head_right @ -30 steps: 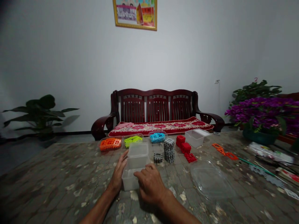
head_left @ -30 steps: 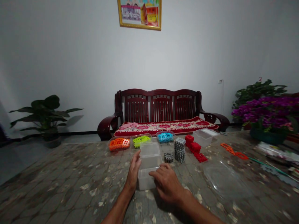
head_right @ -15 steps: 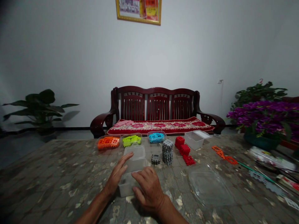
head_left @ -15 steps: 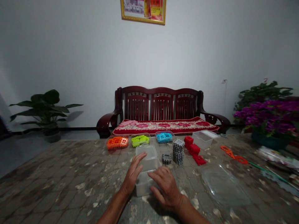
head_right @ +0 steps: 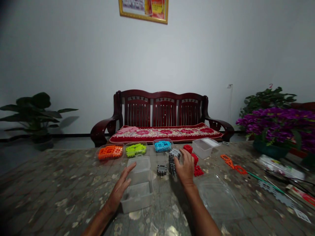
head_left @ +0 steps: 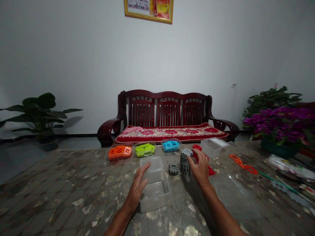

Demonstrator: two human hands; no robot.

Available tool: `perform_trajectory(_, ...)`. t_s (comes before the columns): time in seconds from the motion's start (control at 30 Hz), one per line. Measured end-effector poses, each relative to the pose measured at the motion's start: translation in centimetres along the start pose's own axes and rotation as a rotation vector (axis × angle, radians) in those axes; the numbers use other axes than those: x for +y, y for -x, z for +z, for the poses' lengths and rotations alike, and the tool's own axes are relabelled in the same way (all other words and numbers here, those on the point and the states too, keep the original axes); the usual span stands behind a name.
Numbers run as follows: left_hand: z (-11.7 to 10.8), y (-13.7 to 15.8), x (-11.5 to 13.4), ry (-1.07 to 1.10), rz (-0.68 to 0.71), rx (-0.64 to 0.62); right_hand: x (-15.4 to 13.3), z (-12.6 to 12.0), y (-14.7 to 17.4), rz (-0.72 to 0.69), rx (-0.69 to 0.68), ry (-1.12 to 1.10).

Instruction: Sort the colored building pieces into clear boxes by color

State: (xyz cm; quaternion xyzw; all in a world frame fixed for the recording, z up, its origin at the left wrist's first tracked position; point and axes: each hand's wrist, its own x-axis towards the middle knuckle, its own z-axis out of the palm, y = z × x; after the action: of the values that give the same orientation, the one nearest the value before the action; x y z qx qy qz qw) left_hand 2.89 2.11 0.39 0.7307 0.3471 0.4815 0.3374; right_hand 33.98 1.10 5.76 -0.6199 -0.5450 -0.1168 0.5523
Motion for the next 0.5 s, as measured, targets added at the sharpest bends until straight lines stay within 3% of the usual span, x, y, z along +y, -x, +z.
perform_trajectory(0.1, -0.1, 0.0, 0.7, 0.03, -0.018, -0.013, -0.4, -0.3, -0.6, 0.001, -0.022, 0.007)
perform_trajectory(0.23, -0.2, 0.0, 1.2, 0.054, -0.02, 0.008, -1.8, -0.3, 2.5, -0.141, -0.024, -0.075)
perform_trajectory(0.37, -0.1, 0.0, 1.1, 0.048, -0.012, 0.017, -2.8, 1.6, 6.2, -0.314, -0.346, -0.049)
perform_trajectory(0.5, -0.1, 0.1, 0.9, 0.065, -0.023, 0.016, -3.6, 4.1, 5.7, -0.299, -0.667, 0.185)
